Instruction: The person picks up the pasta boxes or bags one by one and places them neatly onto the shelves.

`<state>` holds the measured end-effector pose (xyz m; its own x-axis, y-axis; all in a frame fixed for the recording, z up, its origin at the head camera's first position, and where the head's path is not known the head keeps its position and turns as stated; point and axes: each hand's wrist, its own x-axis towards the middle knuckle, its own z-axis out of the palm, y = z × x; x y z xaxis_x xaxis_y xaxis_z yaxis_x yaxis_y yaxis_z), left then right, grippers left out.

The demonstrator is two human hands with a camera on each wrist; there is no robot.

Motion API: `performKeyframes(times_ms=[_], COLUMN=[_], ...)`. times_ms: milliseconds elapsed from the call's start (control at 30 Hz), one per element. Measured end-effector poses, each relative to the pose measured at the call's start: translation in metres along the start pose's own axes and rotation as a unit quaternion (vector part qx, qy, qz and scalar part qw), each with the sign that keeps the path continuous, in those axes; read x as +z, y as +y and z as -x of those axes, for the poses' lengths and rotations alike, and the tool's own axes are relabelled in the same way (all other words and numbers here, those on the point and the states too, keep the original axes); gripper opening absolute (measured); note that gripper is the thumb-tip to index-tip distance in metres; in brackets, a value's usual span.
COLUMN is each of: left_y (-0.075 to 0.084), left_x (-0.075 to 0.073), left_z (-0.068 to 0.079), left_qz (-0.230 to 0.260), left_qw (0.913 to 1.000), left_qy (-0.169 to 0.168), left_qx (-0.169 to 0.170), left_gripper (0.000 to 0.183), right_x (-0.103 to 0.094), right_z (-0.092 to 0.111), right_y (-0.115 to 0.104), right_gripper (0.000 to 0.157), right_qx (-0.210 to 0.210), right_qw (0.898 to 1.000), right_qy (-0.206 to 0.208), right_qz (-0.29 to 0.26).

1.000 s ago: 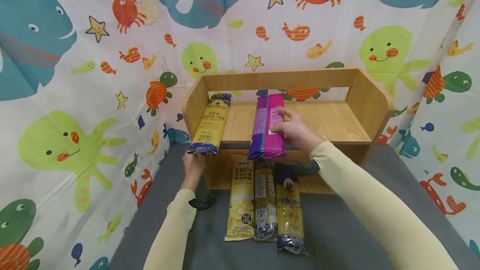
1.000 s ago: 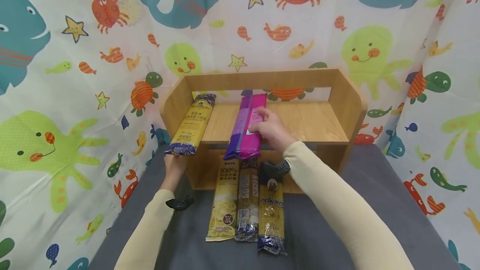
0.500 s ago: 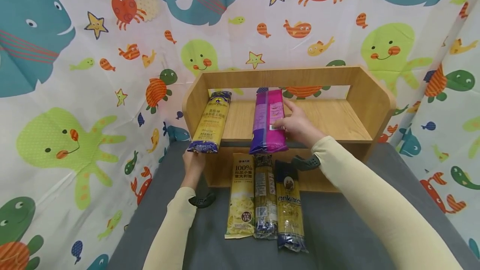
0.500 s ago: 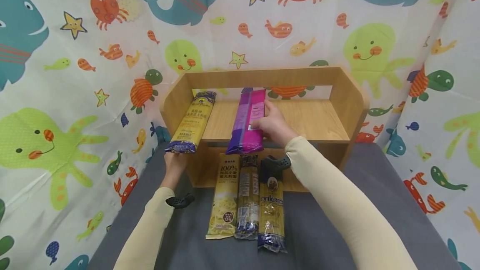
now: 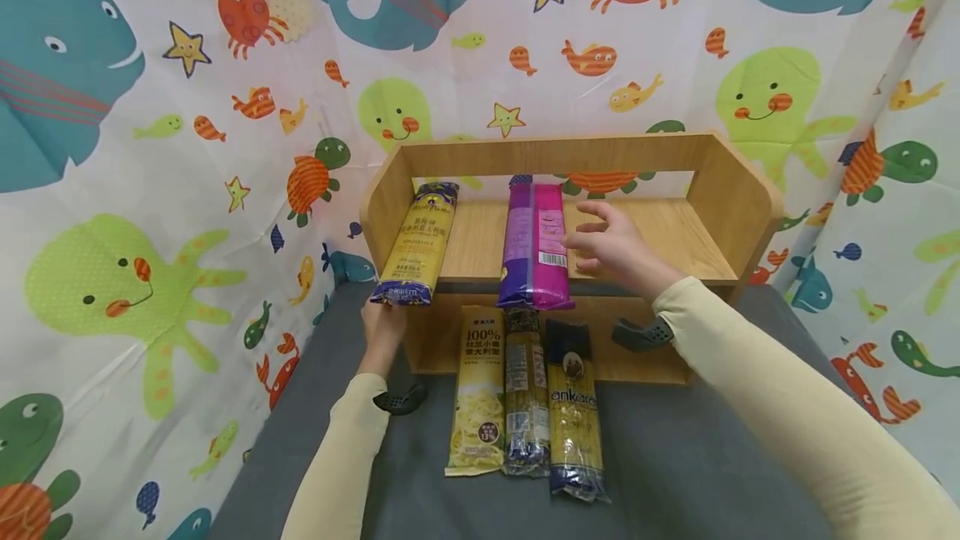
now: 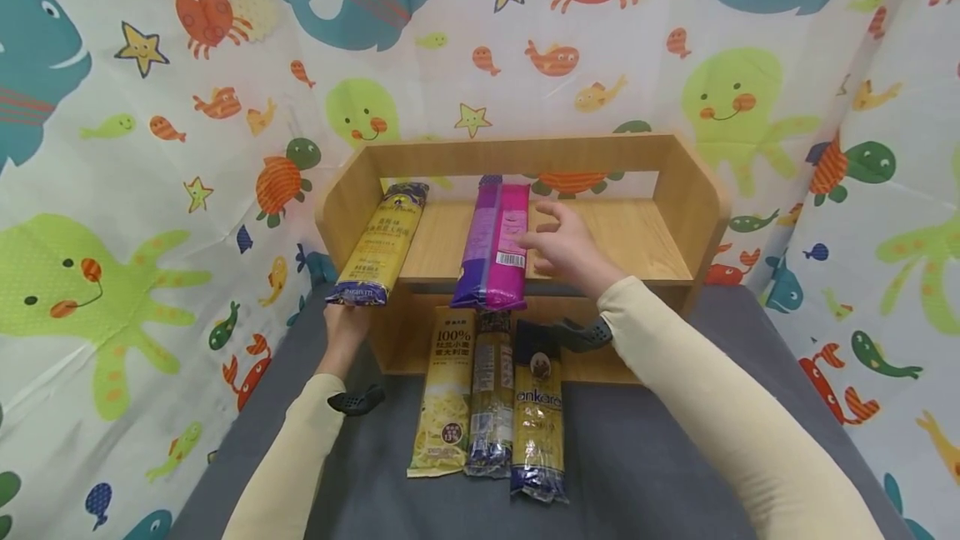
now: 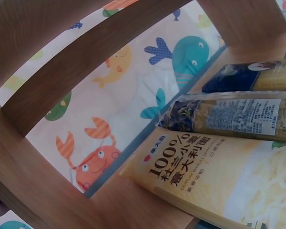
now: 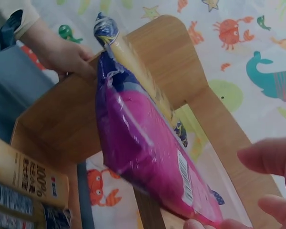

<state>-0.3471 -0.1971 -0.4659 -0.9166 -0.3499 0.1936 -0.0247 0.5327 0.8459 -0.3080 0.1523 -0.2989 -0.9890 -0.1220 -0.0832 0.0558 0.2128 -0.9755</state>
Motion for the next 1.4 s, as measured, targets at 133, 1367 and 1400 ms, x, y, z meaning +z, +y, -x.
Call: performKeyframes(times_ms=[133, 1367, 1400], left_y=[0.0, 0.004, 0.004], left_x=[0.0, -0.001, 0.0], left_z=[0.0, 0.003, 0.003], left_qz=[-0.005, -0.015, -0.017], left_qw=[1.0, 0.9998, 0.9997], left_qy=[-0.002, 0.014, 0.014], left_qx=[0.002, 0.007, 0.005], left_gripper=[0.045, 0.042, 0.041], right_x=[-0.007, 0.057, 0.061], right_z=[0.007, 0.01, 0.008], right_y=[0.002, 0.025, 0.025], right_gripper=[0.074, 0.061, 0.061], right_qx=[-0.027, -0.159, -0.162], right_qw=[0.997, 0.939, 0.939], right_qy=[-0.021, -0.062, -0.061], right_qz=[0.067, 0.297, 0.297])
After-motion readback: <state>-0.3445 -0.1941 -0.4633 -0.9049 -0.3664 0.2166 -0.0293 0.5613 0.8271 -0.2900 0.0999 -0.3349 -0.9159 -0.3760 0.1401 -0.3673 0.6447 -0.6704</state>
